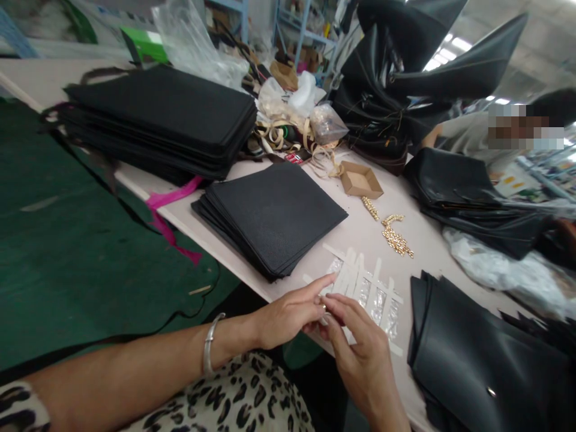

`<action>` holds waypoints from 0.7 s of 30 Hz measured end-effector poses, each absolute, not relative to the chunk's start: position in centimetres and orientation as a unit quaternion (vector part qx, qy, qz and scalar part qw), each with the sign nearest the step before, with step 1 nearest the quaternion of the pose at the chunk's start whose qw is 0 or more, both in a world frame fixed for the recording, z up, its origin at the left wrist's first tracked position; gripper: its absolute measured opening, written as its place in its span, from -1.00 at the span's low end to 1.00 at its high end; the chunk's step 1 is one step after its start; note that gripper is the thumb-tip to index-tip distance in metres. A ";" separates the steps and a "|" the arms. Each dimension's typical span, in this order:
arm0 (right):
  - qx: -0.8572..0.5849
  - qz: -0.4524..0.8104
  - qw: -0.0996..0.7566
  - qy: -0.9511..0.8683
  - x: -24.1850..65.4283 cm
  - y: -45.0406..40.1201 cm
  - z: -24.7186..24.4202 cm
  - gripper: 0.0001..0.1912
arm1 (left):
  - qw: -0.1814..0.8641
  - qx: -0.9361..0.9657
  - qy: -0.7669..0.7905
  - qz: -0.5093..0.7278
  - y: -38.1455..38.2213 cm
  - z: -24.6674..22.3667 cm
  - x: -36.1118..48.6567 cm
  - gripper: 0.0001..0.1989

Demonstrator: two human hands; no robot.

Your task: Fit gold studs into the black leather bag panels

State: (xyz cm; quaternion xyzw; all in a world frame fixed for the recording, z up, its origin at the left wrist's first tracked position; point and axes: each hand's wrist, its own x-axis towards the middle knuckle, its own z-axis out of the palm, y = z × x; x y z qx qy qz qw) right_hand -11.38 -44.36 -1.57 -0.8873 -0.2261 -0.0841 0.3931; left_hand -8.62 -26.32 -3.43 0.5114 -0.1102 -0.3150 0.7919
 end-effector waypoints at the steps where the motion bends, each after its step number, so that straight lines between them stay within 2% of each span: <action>1: -0.887 -0.080 0.395 -0.226 -11.3 -44.2 -1.7 -0.69 | 0.788 0.520 -0.110 -0.311 -26.2 -3.5 -8.7 -0.27; 5: -0.887 -0.064 0.392 -0.236 -11.0 -43.9 -1.8 -0.72 | 0.781 0.527 -0.106 -0.317 -26.1 -4.1 -8.8 -0.30; 8: -0.893 -0.055 0.379 -0.235 -10.8 -44.0 -1.7 -0.73 | 0.827 0.443 -0.055 -0.342 -26.5 -4.7 -8.7 -0.29; 14: -0.909 -0.195 0.313 -0.192 -11.3 -44.0 -0.9 -0.82 | 0.891 0.348 0.047 -0.289 -27.3 -3.8 -7.7 -0.61; 18: -0.914 -0.181 0.308 -0.191 -11.7 -43.1 -1.6 -0.81 | 0.906 0.330 0.080 -0.253 -27.6 -2.7 -7.5 -0.74; 21: -0.915 -0.171 0.319 -0.178 -11.6 -42.4 -2.5 -0.82 | 0.892 0.362 0.086 -0.256 -27.9 -2.7 -7.7 -0.73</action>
